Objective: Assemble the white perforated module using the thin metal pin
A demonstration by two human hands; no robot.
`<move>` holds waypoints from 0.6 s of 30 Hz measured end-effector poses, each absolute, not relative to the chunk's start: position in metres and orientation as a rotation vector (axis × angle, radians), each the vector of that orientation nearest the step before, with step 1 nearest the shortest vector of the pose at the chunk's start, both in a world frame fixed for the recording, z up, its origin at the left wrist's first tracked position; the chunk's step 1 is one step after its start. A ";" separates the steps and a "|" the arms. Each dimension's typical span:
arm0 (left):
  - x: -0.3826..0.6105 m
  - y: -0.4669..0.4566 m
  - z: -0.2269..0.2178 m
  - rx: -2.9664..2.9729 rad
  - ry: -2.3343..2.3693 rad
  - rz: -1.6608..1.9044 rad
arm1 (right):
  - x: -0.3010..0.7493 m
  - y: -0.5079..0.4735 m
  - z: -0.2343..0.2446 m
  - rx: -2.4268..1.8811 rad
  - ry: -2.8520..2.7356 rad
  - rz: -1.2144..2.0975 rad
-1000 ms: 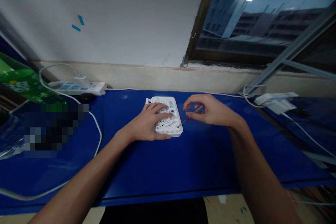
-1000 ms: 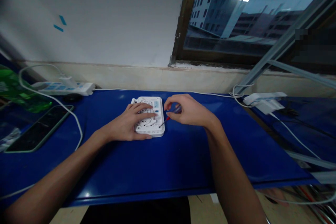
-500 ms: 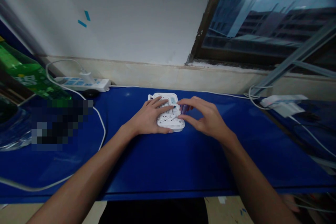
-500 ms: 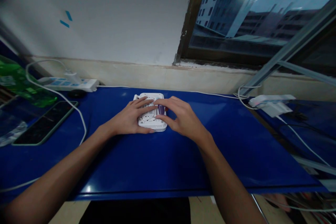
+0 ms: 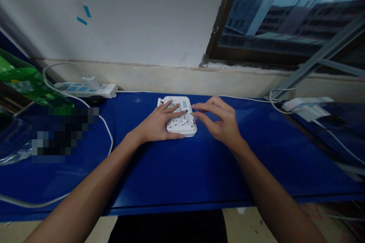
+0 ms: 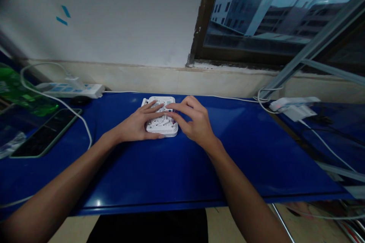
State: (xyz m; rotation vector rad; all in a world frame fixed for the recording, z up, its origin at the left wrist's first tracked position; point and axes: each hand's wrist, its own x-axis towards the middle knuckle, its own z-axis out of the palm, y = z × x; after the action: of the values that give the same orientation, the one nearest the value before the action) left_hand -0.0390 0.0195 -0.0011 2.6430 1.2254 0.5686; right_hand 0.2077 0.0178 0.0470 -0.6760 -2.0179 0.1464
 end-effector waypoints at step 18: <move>-0.034 0.015 0.002 2.666 1.235 0.555 | 0.204 0.021 0.048 -0.720 -2.061 0.254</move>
State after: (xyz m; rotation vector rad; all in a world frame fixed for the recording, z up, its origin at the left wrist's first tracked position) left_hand -0.0345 0.0151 0.0019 2.6663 1.2346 0.5551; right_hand 0.2041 0.0207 0.0475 -0.7202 -2.0607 0.2537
